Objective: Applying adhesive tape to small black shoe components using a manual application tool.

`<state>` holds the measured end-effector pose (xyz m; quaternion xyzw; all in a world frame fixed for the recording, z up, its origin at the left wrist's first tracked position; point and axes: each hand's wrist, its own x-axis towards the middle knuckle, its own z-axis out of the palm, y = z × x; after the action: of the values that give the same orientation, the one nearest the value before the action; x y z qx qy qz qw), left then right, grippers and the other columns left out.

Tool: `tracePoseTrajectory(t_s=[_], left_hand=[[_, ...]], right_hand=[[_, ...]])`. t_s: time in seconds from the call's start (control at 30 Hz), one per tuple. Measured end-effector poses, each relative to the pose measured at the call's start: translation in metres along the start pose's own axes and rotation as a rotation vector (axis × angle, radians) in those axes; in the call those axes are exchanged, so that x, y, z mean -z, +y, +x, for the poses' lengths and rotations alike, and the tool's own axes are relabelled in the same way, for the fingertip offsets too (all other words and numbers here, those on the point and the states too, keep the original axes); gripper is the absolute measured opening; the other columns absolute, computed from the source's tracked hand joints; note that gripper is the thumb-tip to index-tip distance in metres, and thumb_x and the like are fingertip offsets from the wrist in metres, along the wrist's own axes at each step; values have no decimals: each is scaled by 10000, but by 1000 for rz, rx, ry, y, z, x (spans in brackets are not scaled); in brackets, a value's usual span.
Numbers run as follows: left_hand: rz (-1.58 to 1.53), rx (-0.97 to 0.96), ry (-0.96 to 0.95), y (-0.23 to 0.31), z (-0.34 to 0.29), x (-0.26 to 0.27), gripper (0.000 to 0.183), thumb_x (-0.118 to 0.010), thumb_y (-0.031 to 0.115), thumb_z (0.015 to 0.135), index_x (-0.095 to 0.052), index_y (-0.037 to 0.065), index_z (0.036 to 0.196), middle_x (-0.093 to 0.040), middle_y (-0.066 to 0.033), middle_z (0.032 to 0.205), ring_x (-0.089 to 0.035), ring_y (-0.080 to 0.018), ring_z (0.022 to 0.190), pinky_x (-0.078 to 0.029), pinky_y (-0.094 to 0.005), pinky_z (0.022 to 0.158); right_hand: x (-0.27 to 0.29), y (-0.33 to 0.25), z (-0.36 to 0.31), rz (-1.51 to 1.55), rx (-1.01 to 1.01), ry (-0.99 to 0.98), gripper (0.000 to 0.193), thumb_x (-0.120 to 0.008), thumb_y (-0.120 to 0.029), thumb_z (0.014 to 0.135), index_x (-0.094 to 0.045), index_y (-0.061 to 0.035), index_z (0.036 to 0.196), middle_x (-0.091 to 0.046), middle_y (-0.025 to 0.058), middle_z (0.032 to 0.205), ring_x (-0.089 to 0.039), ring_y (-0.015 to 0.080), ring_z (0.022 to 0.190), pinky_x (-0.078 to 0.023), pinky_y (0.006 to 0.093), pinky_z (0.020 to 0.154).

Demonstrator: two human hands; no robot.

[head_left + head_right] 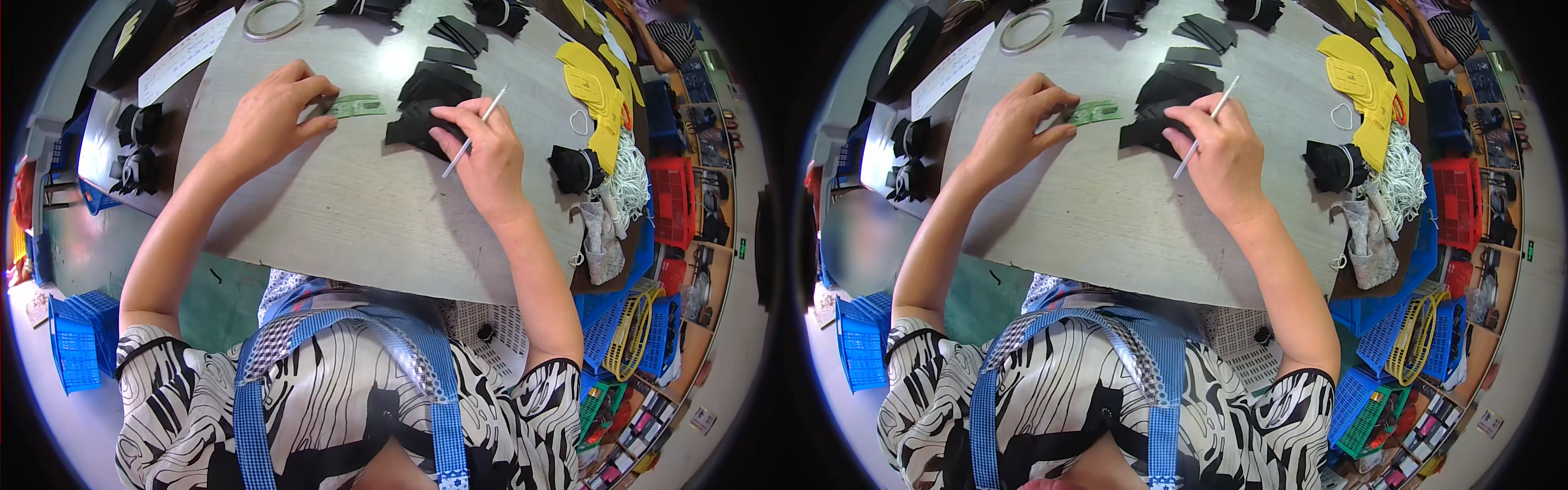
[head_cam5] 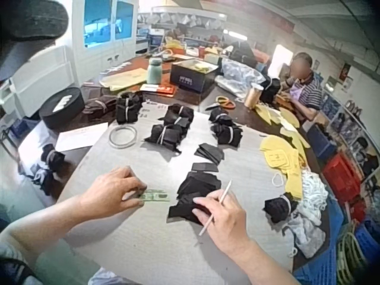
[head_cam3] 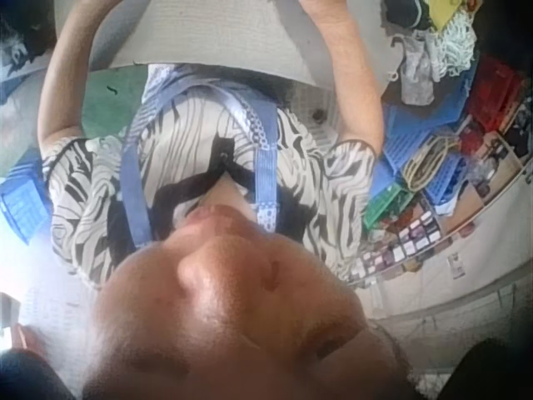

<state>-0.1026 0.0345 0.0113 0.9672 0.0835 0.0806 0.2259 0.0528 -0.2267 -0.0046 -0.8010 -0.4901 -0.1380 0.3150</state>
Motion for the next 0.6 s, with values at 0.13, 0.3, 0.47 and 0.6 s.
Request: tracePoseTrajectory(t_s=[0.13,0.3,0.47,0.6], left_hand=[[-58,34,-7,-1,5,-4,321,-809,169,911,-726,72,1206,-670,-95,1134,-710,-293,1101,-557,-423,920],[-82,-50,19,-6,-5,-3,286,-803,132,909,-733,69,1178,-738,-84,1059,-745,-258,975,-572,-392,812],[-258,-227,98,15,-22,-6,325,-825,81,879,-763,81,1198,-760,-78,1042,-744,-205,913,-557,-323,705],[-373,-327,69,45,-35,-12,365,-851,22,842,-789,89,1195,-742,-64,1084,-729,-178,905,-564,-304,694]], right_hand=[[3,-4,4,-68,88,91,193,-896,-111,792,-773,-146,938,-685,-4,935,-657,241,896,-535,400,761],[24,-54,-25,256,-212,-91,68,-820,-133,895,-764,-120,932,-718,32,804,-664,246,843,-525,387,761],[24,-58,-60,178,-315,-160,179,-830,-158,910,-767,-87,1062,-725,60,854,-684,248,834,-553,385,784],[22,-70,-54,610,-620,-7,229,-826,-146,958,-741,-23,1132,-750,56,915,-695,146,820,-550,294,718]])
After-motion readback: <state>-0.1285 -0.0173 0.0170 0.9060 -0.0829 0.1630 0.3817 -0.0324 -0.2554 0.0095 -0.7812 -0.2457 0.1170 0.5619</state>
